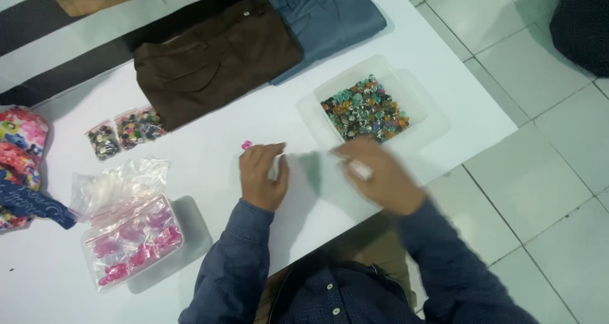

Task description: Sorting small decorative buttons from a container into plastic bags

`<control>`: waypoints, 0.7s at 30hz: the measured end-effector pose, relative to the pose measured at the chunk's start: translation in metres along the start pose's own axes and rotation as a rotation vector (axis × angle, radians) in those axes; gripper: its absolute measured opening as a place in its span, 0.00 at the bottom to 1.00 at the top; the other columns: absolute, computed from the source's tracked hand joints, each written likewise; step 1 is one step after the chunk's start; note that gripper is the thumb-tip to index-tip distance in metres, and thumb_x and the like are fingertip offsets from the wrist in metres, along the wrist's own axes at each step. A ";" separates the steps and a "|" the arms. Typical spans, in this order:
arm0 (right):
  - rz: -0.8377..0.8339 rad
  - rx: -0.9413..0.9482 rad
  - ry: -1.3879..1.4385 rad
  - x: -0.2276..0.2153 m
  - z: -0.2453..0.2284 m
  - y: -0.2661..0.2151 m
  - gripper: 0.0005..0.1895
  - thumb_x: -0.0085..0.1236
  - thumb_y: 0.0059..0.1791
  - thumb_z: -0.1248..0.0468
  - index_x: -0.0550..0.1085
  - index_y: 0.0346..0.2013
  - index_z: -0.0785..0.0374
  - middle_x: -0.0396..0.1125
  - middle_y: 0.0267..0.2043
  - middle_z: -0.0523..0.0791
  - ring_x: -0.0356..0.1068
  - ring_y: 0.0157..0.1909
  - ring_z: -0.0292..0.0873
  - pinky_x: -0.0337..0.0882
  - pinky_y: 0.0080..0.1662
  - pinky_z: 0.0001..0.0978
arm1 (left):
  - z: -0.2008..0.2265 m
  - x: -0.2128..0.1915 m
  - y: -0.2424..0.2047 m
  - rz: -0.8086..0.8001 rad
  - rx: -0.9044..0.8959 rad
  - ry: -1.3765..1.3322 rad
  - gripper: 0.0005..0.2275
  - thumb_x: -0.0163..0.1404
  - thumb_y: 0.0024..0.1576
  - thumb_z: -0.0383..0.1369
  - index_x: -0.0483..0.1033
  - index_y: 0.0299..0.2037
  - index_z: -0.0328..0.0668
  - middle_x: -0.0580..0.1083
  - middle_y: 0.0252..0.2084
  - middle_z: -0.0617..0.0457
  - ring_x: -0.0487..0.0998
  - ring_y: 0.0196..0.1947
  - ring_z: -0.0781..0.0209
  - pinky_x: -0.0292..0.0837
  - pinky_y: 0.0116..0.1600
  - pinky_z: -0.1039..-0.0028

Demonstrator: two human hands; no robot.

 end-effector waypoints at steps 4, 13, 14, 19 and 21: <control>0.031 0.002 -0.387 -0.070 0.016 0.004 0.13 0.56 0.46 0.74 0.80 0.44 0.67 0.74 0.43 0.56 0.73 0.45 0.63 0.74 0.47 0.52 | 0.042 0.025 0.037 -0.063 0.120 -0.113 0.14 0.55 0.51 0.22 0.80 0.47 0.41 0.77 0.38 0.50 0.76 0.41 0.48 0.70 0.51 0.61; 0.136 0.102 -0.495 -0.078 0.036 -0.019 0.22 0.42 0.46 0.80 0.79 0.47 0.63 0.71 0.42 0.49 0.72 0.44 0.53 0.69 0.51 0.45 | 0.075 0.184 0.074 -0.524 0.234 0.028 0.10 0.58 0.51 0.31 0.82 0.43 0.44 0.78 0.38 0.49 0.76 0.43 0.49 0.69 0.51 0.58; 0.184 0.133 -0.476 -0.074 0.036 -0.023 0.22 0.40 0.47 0.80 0.79 0.47 0.65 0.70 0.44 0.51 0.71 0.46 0.53 0.67 0.53 0.45 | 0.078 0.197 0.079 -0.661 0.193 0.040 0.10 0.57 0.51 0.30 0.82 0.43 0.48 0.78 0.37 0.50 0.77 0.43 0.49 0.69 0.50 0.57; 0.285 0.165 -0.377 -0.067 0.047 -0.032 0.22 0.39 0.47 0.81 0.78 0.47 0.67 0.69 0.47 0.53 0.69 0.54 0.56 0.65 0.58 0.49 | 0.086 0.218 0.096 -0.814 0.240 0.120 0.05 0.57 0.52 0.33 0.83 0.37 0.49 0.76 0.32 0.49 0.77 0.39 0.50 0.69 0.46 0.59; 0.272 0.136 -0.360 -0.065 0.049 -0.035 0.25 0.37 0.45 0.82 0.78 0.48 0.66 0.69 0.49 0.52 0.68 0.57 0.56 0.65 0.59 0.51 | 0.082 0.226 0.085 -0.583 0.289 0.085 0.03 0.53 0.50 0.28 0.80 0.26 0.44 0.72 0.26 0.49 0.74 0.33 0.49 0.66 0.41 0.60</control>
Point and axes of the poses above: each hand's wrist, its own y-axis towards the middle knuckle, its own x-axis out of the palm, z = x × y, the point moved 1 cm from there along y, towards the middle knuckle
